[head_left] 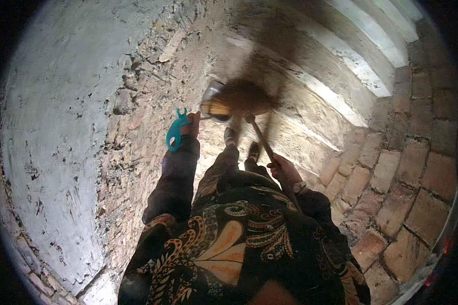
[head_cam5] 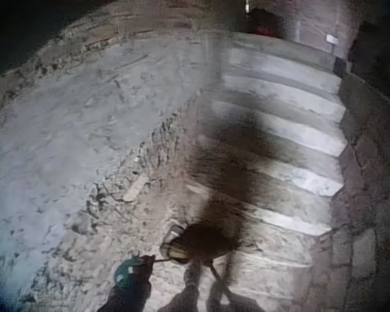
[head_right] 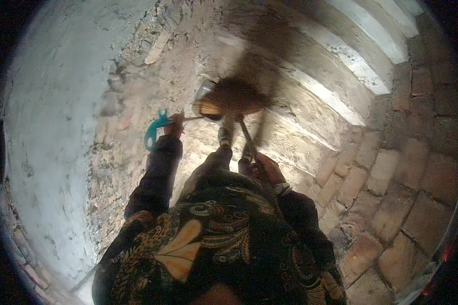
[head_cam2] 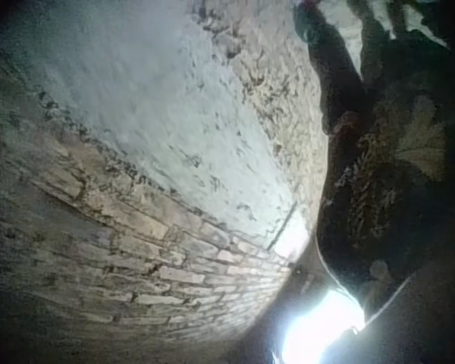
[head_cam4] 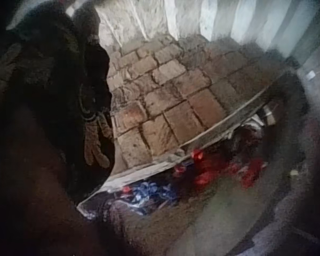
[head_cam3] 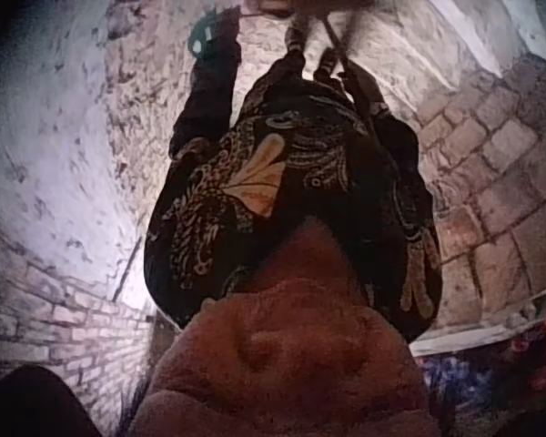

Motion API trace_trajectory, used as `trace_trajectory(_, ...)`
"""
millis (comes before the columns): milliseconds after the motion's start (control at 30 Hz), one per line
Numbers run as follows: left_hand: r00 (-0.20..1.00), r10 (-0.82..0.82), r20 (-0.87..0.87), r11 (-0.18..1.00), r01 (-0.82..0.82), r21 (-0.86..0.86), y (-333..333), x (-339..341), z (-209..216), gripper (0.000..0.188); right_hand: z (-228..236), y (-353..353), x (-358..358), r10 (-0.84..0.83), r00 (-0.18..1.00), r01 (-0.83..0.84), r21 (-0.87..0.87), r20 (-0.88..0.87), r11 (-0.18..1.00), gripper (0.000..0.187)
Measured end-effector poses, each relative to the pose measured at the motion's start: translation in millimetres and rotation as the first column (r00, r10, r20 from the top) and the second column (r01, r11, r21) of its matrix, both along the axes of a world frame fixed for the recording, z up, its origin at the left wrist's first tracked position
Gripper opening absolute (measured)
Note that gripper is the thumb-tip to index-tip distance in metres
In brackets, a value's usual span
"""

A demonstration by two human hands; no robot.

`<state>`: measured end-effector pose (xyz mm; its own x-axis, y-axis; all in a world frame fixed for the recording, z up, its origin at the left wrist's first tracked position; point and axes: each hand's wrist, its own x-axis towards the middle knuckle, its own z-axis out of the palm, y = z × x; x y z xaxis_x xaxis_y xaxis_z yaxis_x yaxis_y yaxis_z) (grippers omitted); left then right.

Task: Sweeping concrete stairs with a broom and dustpan in a brick-walled stairwell.

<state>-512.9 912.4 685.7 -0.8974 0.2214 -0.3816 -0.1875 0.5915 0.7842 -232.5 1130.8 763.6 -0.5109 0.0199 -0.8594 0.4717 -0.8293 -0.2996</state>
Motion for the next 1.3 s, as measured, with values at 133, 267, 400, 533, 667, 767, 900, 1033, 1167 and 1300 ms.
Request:
trace_trajectory(133, 0.998, -0.007, -0.070, 0.999, 0.009, 0.039, -9, -4, -11, 0.032, 18, -6, -6, 0.115, 0.984, -0.108, 0.053, -0.137, 0.993, 0.023)
trace_trajectory(267, 0.990, 0.035, -0.140, 0.994, -0.021, 0.106, -21, -6, -39, 0.030, 57, -6, 3, 0.137, 0.973, -0.112, 0.139, -0.186, 0.984, 0.024)
trace_trajectory(400, 0.998, 0.056, 0.021, 0.996, -0.057, 0.061, -5, -1, -10, 0.029, 65, 3, 47, 0.551, 0.832, -0.233, 0.858, -0.068, 0.458, 0.033)
trace_trajectory(533, 0.987, 0.161, -0.008, 0.964, -0.156, 0.215, -13, 1, -32, 0.027, 27, 31, 84, 0.461, 0.882, -0.157, 0.983, 0.096, 0.096, 0.045)
trace_trajectory(667, 0.989, 0.150, 0.019, 0.961, -0.150, 0.233, -7, 2, -30, 0.029, -30, 84, 120, -0.578, 0.776, 0.448, -0.424, -0.252, 0.787, 0.023)
trace_trajectory(767, 0.979, 0.149, 0.140, 0.969, -0.173, 0.176, -4, 9, -5, 0.033, -49, 103, 140, -0.565, 0.805, 0.487, -0.343, -0.180, 0.803, 0.026)
trace_trajectory(900, 0.976, 0.196, 0.097, 0.960, -0.211, 0.183, -14, 32, -3, 0.035, -96, 105, 184, -0.616, 0.777, 0.524, -0.408, -0.132, 0.748, 0.029)
trace_trajectory(1033, 0.964, 0.218, 0.156, 0.927, -0.254, 0.277, -105, 77, -3, 0.030, -76, 98, 164, -0.621, 0.777, 0.501, -0.502, -0.097, 0.705, 0.030)
trace_trajectory(1167, 0.964, 0.094, 0.250, 0.808, -0.220, 0.546, -185, 111, 33, 0.031, -84, 100, 178, -0.646, 0.759, 0.548, -0.457, -0.080, 0.700, 0.031)
trace_trajectory(1300, 0.921, 0.263, 0.288, 0.759, -0.382, 0.527, -123, 122, 34, 0.028, -81, 104, 164, -0.663, 0.748, 0.591, -0.409, -0.045, 0.695, 0.028)
